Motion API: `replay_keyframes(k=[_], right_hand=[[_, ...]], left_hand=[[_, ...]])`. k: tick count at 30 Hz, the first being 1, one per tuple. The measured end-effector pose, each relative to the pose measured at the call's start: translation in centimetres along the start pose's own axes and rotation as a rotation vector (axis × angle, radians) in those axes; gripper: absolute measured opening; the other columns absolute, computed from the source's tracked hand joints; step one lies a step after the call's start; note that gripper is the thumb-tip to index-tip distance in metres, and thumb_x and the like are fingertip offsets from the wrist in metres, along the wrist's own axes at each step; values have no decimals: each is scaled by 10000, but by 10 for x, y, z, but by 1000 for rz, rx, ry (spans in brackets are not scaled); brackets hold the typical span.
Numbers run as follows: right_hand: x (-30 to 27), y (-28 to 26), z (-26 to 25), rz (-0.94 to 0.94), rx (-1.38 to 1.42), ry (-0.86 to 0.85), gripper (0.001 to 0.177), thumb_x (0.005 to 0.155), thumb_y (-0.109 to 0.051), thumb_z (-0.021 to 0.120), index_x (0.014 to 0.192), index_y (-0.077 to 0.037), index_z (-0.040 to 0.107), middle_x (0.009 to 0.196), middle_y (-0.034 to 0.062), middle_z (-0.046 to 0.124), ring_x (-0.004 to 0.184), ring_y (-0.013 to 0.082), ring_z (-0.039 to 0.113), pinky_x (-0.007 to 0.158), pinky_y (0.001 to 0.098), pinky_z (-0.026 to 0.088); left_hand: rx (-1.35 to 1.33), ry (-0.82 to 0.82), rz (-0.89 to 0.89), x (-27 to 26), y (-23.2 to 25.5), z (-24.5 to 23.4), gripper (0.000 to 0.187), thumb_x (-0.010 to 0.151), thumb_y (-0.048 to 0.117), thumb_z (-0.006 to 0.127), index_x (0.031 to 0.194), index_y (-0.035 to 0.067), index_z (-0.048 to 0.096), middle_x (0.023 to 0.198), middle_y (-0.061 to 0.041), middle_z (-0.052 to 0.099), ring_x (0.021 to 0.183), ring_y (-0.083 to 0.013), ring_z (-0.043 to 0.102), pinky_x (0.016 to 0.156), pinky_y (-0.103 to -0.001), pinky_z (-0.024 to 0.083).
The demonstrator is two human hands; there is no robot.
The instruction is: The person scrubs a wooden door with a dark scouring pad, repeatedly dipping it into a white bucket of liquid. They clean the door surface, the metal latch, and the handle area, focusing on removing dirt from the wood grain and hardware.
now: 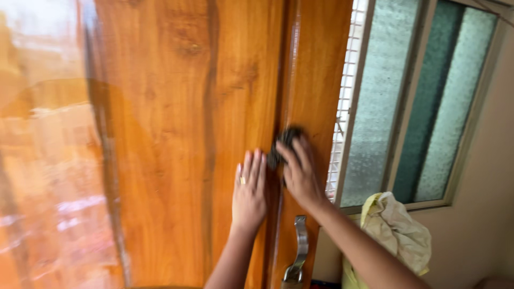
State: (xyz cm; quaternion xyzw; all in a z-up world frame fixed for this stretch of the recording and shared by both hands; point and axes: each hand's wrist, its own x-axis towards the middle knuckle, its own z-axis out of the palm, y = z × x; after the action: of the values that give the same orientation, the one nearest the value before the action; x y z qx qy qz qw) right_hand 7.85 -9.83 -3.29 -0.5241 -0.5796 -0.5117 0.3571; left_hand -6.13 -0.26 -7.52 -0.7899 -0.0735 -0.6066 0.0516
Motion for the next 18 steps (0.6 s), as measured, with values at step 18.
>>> replay_keyframes(k=[18], right_hand=[[163, -123, 97, -159, -164, 66, 506, 1059, -132, 592, 1551, -120, 474, 1505, 209, 502, 1452, 465, 413, 1170, 766, 254]], left_hand=[[301, 47, -683, -269, -148, -114, 457, 913, 170, 558, 1365, 143, 624, 1390, -59, 644, 1368, -258, 537, 987, -424, 472]])
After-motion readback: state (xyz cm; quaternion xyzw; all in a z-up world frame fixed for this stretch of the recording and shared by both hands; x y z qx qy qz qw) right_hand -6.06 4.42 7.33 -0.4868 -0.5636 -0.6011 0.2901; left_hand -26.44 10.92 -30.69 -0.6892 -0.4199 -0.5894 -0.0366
